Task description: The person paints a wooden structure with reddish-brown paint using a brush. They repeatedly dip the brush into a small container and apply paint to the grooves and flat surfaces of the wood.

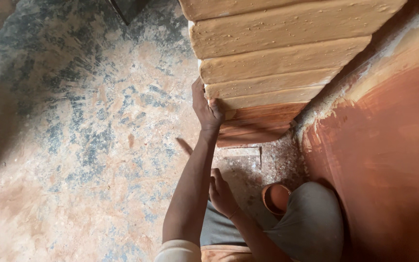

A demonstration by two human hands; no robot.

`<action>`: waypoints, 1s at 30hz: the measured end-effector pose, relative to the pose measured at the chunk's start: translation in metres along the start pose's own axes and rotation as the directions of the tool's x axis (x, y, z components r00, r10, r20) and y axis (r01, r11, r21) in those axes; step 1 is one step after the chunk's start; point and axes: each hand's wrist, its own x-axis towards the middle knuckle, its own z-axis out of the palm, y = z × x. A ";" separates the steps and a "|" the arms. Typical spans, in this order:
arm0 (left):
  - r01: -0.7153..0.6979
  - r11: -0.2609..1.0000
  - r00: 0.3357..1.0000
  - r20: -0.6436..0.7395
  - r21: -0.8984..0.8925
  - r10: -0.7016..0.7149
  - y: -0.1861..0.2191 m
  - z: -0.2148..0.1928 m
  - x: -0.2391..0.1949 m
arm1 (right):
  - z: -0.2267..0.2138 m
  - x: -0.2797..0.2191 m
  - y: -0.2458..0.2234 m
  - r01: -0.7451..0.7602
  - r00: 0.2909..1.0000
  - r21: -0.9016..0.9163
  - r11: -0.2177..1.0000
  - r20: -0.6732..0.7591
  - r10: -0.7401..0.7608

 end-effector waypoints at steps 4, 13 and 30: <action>-0.015 1.000 1.000 -0.003 -0.002 0.015 0.000 0.001 0.004 | -0.031 0.008 0.002 -0.089 0.968 -0.009 0.996 -0.237 0.084; -0.007 1.000 1.000 -0.003 -0.026 0.006 0.002 -0.001 0.004 | -0.110 -0.031 0.033 0.043 0.705 0.547 0.836 -0.609 0.362; -0.018 1.000 1.000 -0.005 -0.026 0.018 0.004 -0.001 0.003 | -0.018 0.012 0.072 0.102 0.978 0.008 0.995 -0.185 -0.099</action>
